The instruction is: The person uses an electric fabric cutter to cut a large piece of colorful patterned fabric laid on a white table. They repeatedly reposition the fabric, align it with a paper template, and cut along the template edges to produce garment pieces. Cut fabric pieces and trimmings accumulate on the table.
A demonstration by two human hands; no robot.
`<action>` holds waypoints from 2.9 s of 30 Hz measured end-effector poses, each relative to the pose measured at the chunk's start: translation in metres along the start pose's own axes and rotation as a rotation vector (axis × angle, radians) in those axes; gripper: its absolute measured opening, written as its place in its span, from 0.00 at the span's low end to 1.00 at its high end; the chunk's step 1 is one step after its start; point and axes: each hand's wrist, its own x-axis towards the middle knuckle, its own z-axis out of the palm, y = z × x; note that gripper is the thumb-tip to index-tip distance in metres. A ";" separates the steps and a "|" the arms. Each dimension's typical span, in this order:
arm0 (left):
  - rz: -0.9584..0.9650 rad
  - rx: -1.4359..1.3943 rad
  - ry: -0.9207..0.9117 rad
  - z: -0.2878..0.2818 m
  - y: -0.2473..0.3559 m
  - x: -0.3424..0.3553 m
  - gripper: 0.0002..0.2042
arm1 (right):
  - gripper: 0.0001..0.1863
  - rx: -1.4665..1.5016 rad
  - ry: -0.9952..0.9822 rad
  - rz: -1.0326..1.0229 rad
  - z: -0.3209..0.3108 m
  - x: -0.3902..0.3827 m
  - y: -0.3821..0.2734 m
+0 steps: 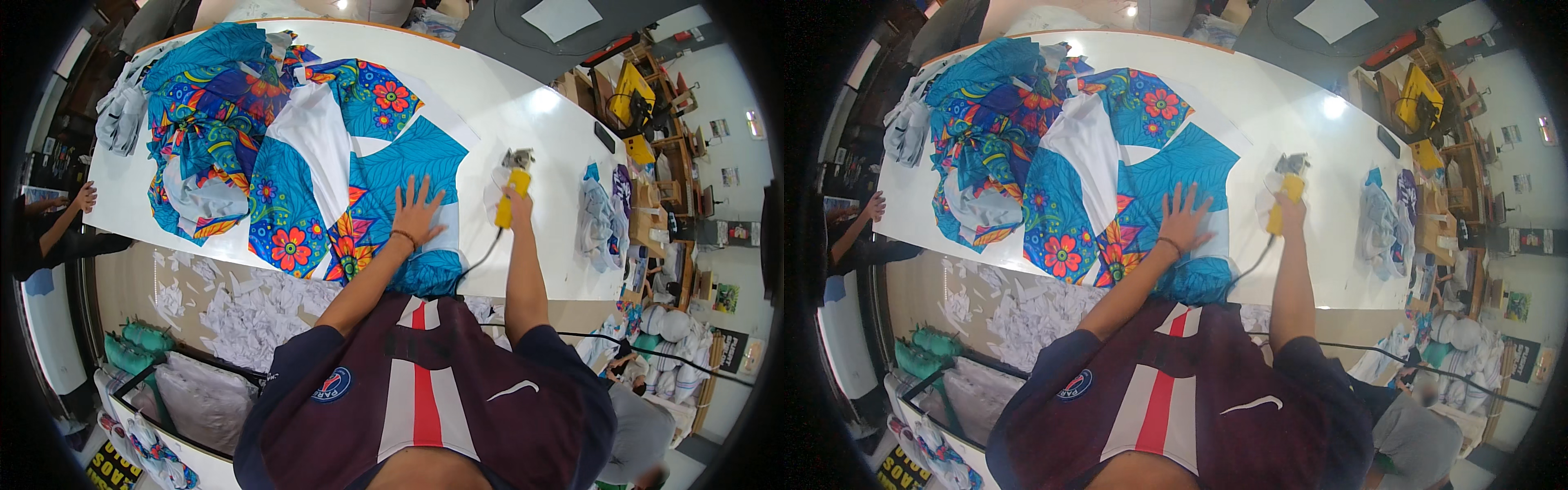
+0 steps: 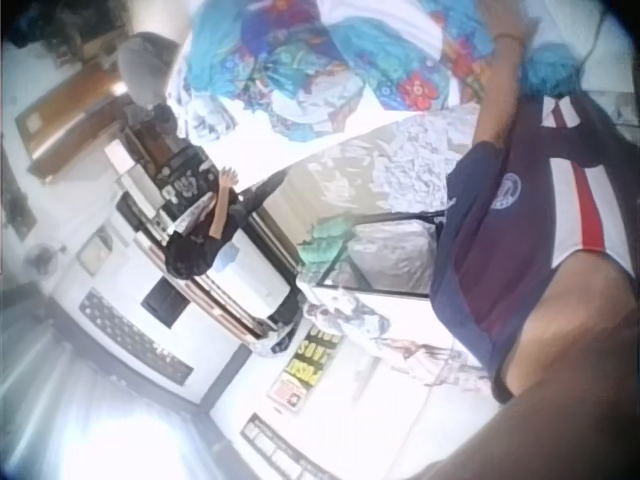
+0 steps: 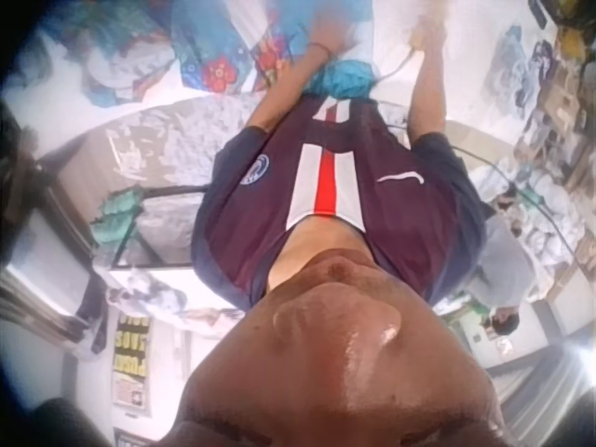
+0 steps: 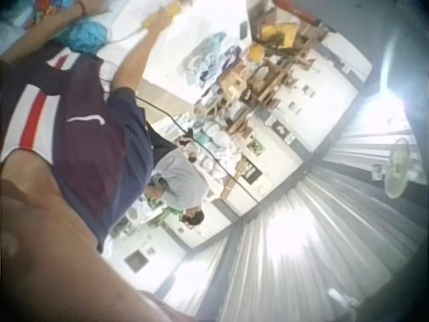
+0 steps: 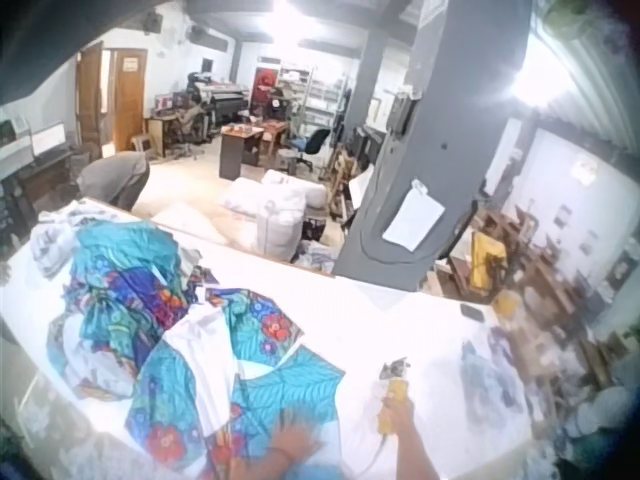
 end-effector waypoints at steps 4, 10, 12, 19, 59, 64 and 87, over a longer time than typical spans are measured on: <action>0.008 0.015 -0.196 0.003 0.015 -0.032 0.40 | 0.18 -0.074 -0.086 0.003 -0.062 -0.043 0.009; -0.034 0.004 -0.363 0.000 0.040 -0.095 0.40 | 0.23 -0.360 -0.068 -0.017 -0.153 -0.109 0.041; -0.060 -0.012 -0.441 -0.005 0.040 -0.103 0.39 | 0.29 -0.535 -0.075 -0.027 -0.166 -0.121 0.038; -0.029 -0.086 -0.054 -0.012 0.053 -0.105 0.24 | 0.34 -1.081 -0.355 -0.206 -0.131 -0.139 -0.016; -0.298 -0.213 -0.137 0.000 0.064 -0.097 0.11 | 0.42 -1.347 -0.551 -0.334 0.008 -0.047 -0.082; -0.301 -0.206 -0.120 0.002 0.065 -0.098 0.11 | 0.43 -1.340 -0.565 -0.339 0.032 -0.042 -0.091; -0.209 -0.169 -0.071 0.008 0.057 -0.098 0.13 | 0.35 -1.186 -0.631 -0.394 0.071 -0.016 -0.112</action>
